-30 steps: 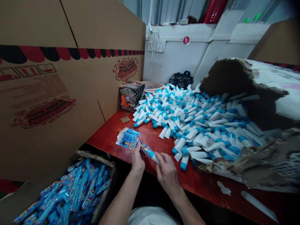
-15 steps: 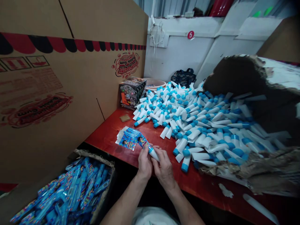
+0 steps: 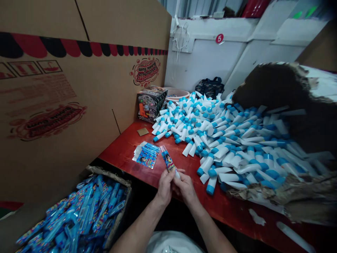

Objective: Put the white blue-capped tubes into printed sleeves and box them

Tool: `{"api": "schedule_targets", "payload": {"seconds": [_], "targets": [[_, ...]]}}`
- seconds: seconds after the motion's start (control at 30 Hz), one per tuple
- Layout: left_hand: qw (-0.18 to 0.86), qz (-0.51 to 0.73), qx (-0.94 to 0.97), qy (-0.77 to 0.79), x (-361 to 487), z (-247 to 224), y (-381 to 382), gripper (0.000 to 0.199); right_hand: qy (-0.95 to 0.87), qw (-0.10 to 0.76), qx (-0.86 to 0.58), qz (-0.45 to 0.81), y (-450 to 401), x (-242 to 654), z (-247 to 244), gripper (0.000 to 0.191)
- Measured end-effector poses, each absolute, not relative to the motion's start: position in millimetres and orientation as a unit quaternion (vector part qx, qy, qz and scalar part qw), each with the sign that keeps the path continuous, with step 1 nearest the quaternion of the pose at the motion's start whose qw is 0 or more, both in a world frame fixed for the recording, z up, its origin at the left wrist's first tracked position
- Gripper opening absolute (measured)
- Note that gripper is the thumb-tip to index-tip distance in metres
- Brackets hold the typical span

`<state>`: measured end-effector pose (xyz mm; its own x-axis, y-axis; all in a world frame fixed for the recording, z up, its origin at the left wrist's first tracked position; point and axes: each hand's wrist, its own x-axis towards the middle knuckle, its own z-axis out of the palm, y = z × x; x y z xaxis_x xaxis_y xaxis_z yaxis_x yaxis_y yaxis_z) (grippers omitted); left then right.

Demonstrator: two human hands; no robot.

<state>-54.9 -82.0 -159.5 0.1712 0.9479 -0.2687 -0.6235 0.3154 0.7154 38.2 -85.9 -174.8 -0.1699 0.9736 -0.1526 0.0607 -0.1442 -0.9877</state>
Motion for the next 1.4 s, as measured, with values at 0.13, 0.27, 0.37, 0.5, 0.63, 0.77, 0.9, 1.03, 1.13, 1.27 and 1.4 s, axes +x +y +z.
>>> {"api": "schedule_targets", "payload": {"seconds": [0.13, 0.27, 0.37, 0.5, 0.63, 0.77, 0.9, 1.03, 1.13, 1.27, 1.4], "targets": [[0.748, 0.589, 0.132, 0.278, -76, -149, -73, 0.029, -0.543, 0.358, -0.460, 0.605, -86, 44, -163, 0.045], [0.775, 0.586, 0.054, 0.232, -87, -138, -71, 0.016, -0.550, 0.371, -0.413, 0.624, -96, 50, -164, 0.038], [0.786, 0.573, 0.016, 0.232, -82, -139, -81, 0.010, -0.554, 0.378, -0.431, 0.603, -100, 49, -173, 0.040], [0.771, 0.588, -0.005, 0.245, -78, -143, -95, 0.005, -0.616, 0.352, -0.493, 0.504, -100, 40, -178, 0.048], [0.754, 0.609, 0.019, 0.245, -92, -147, -103, 0.006, -0.697, 0.284, -0.539, 0.377, -100, 22, -169, 0.050], [0.720, 0.641, 0.054, 0.261, -116, -155, -110, 0.021, -0.789, 0.183, -0.537, 0.237, -104, -8, -161, 0.045], [0.662, 0.683, 0.045, 0.306, -152, -159, -119, 0.020, -0.836, 0.146, -0.463, 0.255, -96, -33, -153, 0.049], [0.540, 0.729, 0.068, 0.416, -199, -167, -131, 0.026, -0.847, 0.196, -0.473, 0.142, -63, -45, -156, 0.034], [0.424, 0.726, 0.074, 0.536, -232, -183, -142, 0.035, -0.843, 0.189, -0.503, 0.008, -34, -50, -172, 0.024], [0.281, 0.684, 0.074, 0.669, -257, -205, -155, 0.035, -0.860, 0.162, -0.483, -0.022, -15, -53, -195, 0.020], [0.178, 0.631, 0.172, 0.736, -253, -203, -160, 0.049, -0.864, 0.165, -0.475, -0.024, -15, -50, -201, 0.017]]}}
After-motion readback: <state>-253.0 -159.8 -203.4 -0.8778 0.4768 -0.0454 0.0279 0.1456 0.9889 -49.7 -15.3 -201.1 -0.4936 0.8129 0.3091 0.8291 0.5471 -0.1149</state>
